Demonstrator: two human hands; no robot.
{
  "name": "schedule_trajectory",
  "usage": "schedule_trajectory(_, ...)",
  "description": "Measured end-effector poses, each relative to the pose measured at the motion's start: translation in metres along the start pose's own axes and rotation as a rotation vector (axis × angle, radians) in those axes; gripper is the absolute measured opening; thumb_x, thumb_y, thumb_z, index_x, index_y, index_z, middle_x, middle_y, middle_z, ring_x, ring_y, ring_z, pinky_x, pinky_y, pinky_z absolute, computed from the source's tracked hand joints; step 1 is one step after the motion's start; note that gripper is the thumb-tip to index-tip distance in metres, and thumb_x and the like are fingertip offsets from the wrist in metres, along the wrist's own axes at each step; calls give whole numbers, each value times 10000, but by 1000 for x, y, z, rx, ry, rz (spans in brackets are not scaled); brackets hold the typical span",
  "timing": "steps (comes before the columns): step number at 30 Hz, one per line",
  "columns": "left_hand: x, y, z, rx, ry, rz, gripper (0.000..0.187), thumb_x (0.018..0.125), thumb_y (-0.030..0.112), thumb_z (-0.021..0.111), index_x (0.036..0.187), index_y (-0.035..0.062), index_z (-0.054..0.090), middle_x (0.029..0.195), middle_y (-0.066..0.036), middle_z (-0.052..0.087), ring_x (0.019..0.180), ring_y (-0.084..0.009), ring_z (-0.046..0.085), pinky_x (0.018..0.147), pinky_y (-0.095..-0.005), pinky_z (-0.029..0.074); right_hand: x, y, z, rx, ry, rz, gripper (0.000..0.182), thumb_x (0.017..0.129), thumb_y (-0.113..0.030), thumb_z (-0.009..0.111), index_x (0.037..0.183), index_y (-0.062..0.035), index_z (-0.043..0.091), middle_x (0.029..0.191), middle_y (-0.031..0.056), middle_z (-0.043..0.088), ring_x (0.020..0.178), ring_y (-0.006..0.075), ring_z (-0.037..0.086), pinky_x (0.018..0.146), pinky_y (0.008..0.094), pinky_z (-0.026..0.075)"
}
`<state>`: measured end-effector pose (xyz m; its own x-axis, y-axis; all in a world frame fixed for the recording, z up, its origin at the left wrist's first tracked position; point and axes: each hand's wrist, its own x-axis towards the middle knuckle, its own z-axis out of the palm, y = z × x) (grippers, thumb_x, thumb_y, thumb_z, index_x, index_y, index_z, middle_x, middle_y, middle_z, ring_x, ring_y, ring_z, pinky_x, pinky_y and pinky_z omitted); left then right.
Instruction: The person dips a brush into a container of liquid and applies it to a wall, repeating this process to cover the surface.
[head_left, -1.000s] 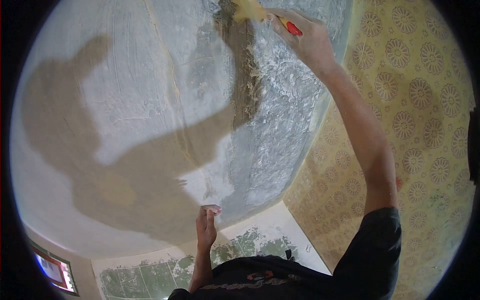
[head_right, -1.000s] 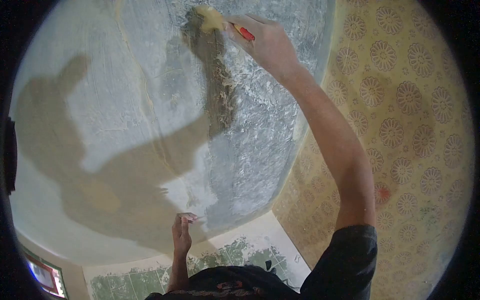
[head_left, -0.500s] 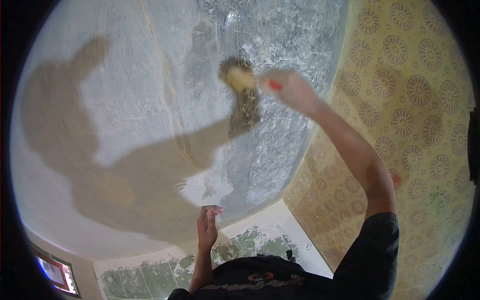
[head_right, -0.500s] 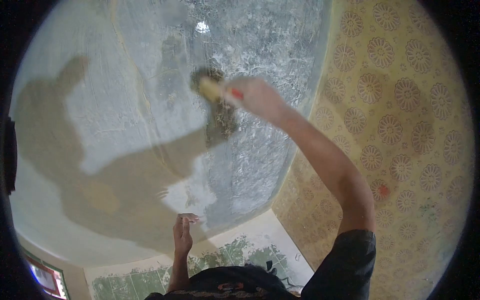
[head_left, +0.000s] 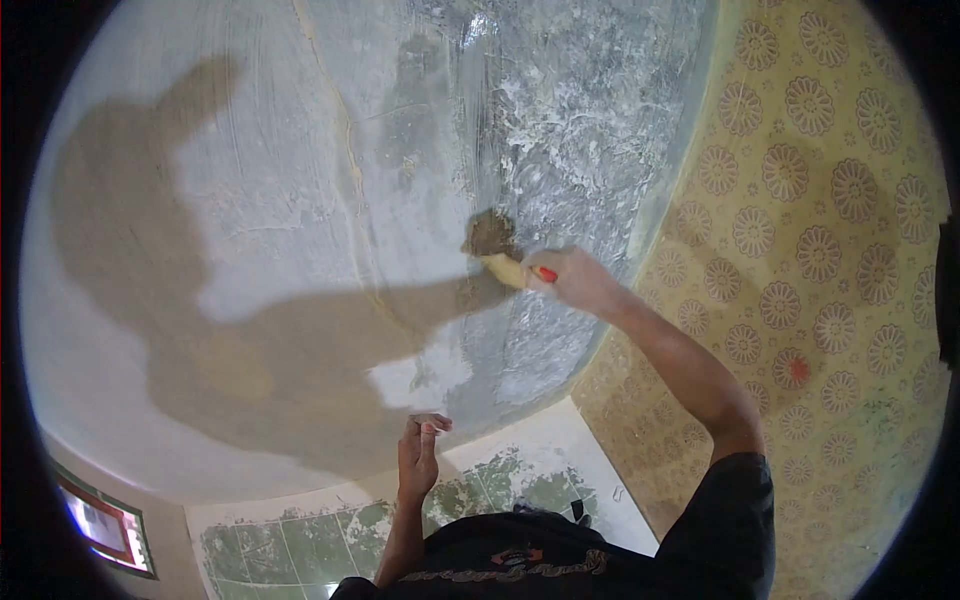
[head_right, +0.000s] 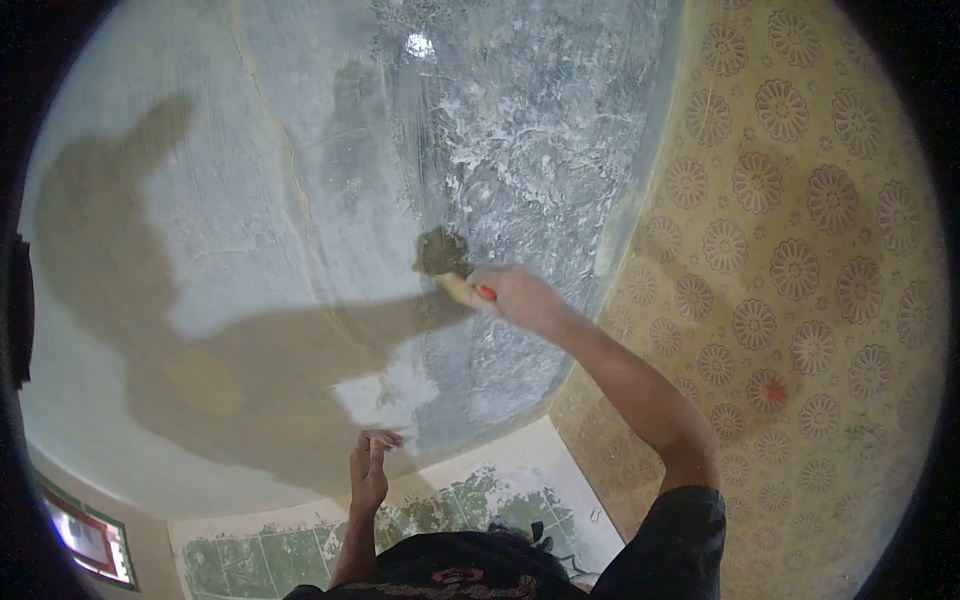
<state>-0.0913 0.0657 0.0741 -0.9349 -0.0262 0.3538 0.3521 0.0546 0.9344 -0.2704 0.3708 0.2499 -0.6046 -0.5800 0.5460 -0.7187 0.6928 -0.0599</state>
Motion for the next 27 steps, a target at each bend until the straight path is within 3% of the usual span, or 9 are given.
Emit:
schedule_trajectory(3,1,0,0,51,-11,-26,393,1096,316,421,1013,-15,615,989,-125,671,956,-202,613,888,-349,476,40,6,-47,91,232,77,276,948,-313,693,1082,-79,751,891,115,752,603,160,671,507,278,581)
schedule_trajectory(5,3,-3,4,51,-8,-47,401,1096,323,420,1009,-15,618,989,-122,669,961,-200,615,892,-349,476,74,-24,-112,-97,383,135,113,964,-159,654,992,-69,716,840,107,710,663,157,686,548,270,585)
schedule_trajectory(7,4,-5,7,-2,-12,-76,399,1094,332,427,1020,-10,619,995,-117,669,974,-192,617,899,-349,473,99,-17,-142,-222,681,-57,120,947,-145,672,1031,-69,714,881,111,724,690,164,703,587,279,618)
schedule_trajectory(11,5,5,13,-41,-26,-77,387,1094,326,427,1023,-1,621,1006,-112,673,981,-188,616,899,-348,471,108,-6,-134,-230,783,-182,175,937,-116,670,1106,-77,694,895,105,718,726,190,715,622,290,639)
schedule_trajectory(18,4,-7,2,25,-24,-28,328,1099,261,407,975,10,579,1006,-127,662,969,-200,607,925,-344,462,-1,10,-16,-256,192,-228,95,916,-118,678,984,-93,617,824,101,666,733,206,687,620,301,612)
schedule_trajectory(21,8,-6,7,10,-49,-1,318,1099,251,402,976,10,570,1015,-131,653,972,-205,602,921,-347,461,-11,16,-14,-192,-164,57,134,957,-200,656,1008,-76,670,856,101,701,724,199,688,596,290,600)
schedule_trajectory(23,10,-7,12,-26,-54,12,317,1100,249,400,983,9,571,1021,-132,649,977,-207,599,915,-348,462,21,31,-25,-66,187,-8,225,985,-264,642,1067,-71,723,886,97,736,667,189,683,551,277,572)
schedule_trajectory(25,10,-11,15,-51,-47,7,315,1100,247,396,999,8,574,1029,-130,642,986,-206,597,916,-352,463,67,-31,-108,70,99,458,206,969,-201,657,1138,-100,716,886,102,734,659,179,682,603,302,580)
schedule_trajectory(27,10,-9,19,-56,-50,-5,317,1101,245,393,997,6,573,1025,-129,643,986,-206,599,917,-352,463,89,-4,-118,-110,619,7,183,992,-190,625,1105,-95,734,847,100,735,613,170,667,580,304,581)
